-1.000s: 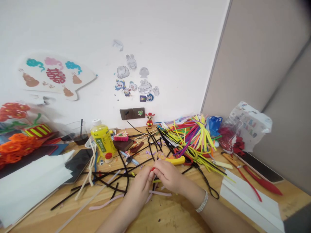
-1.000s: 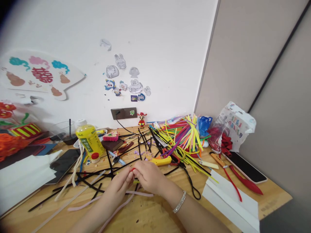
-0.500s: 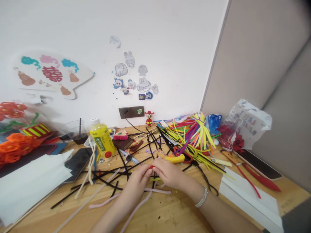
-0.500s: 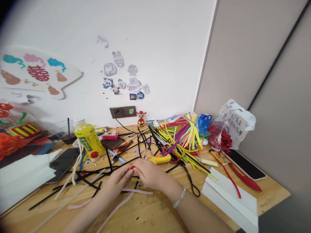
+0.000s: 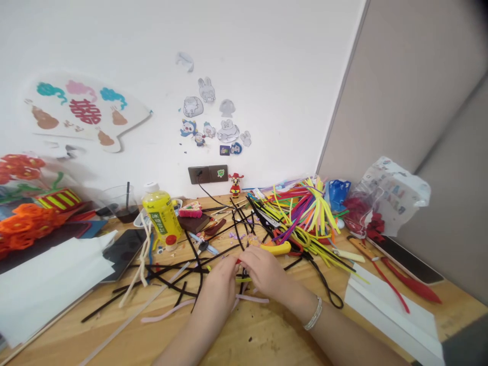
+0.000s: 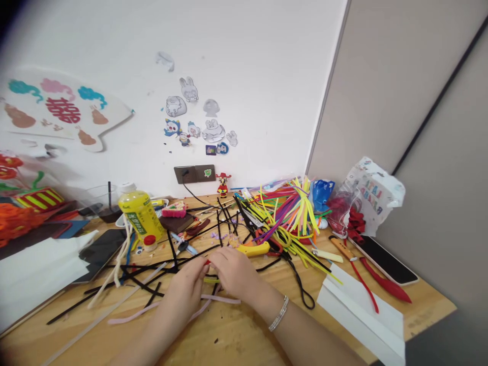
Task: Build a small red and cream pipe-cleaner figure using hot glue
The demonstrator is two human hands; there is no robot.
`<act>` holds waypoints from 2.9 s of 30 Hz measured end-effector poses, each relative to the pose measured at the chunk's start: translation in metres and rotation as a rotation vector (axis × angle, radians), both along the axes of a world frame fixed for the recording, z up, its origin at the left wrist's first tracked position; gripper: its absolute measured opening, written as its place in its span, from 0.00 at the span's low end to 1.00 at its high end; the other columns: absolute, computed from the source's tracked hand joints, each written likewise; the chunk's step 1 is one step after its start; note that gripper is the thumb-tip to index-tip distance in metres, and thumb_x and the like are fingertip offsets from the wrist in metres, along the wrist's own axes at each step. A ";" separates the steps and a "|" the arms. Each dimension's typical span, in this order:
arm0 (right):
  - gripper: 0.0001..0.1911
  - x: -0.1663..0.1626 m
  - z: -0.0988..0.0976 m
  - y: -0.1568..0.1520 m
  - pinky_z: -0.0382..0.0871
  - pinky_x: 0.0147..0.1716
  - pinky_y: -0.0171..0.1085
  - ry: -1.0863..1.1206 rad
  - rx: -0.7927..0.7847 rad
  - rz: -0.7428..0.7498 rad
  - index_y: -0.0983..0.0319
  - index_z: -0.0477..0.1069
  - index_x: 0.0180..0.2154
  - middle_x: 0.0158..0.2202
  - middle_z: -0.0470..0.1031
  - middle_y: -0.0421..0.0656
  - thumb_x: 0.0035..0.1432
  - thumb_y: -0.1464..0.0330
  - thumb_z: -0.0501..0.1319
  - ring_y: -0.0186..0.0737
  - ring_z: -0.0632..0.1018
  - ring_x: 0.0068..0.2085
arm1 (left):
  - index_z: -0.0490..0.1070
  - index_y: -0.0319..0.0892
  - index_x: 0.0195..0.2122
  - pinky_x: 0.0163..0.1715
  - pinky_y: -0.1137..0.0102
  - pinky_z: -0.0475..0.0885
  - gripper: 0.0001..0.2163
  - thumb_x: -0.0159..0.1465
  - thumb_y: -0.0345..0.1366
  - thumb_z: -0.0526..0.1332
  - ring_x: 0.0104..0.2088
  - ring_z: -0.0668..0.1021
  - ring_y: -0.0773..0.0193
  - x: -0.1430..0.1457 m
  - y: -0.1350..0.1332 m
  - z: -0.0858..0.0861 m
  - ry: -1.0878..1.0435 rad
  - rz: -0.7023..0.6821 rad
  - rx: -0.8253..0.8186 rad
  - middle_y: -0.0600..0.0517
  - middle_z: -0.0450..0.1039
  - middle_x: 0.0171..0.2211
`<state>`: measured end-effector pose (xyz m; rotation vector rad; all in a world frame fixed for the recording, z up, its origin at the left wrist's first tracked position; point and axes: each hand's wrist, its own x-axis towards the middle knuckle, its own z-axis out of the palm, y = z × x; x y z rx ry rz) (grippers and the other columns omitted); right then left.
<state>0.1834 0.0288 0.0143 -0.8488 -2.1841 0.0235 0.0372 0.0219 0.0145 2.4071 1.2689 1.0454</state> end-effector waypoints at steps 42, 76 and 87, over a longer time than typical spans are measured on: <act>0.07 -0.005 -0.003 0.004 0.64 0.29 0.33 0.270 -0.355 -0.003 0.62 0.69 0.30 0.27 0.71 0.40 0.55 0.77 0.54 0.36 0.71 0.29 | 0.68 0.42 0.27 0.29 0.70 0.70 0.13 0.63 0.34 0.47 0.27 0.73 0.63 -0.008 0.007 0.013 0.065 -0.031 -0.038 0.50 0.70 0.25; 0.07 0.008 0.014 0.012 0.69 0.33 0.37 0.685 -0.368 -0.077 0.62 0.75 0.30 0.29 0.73 0.43 0.53 0.68 0.59 0.39 0.74 0.32 | 0.67 0.40 0.40 0.33 0.63 0.75 0.18 0.54 0.47 0.60 0.32 0.77 0.61 -0.038 0.031 0.017 -0.609 -0.105 -0.637 0.50 0.73 0.32; 0.05 0.005 0.014 0.009 0.68 0.34 0.36 0.495 -0.259 -0.050 0.63 0.75 0.29 0.29 0.74 0.43 0.53 0.73 0.60 0.38 0.74 0.33 | 0.69 0.39 0.42 0.34 0.65 0.74 0.17 0.53 0.44 0.62 0.35 0.74 0.61 -0.017 0.016 0.014 -0.590 -0.269 -0.756 0.48 0.72 0.37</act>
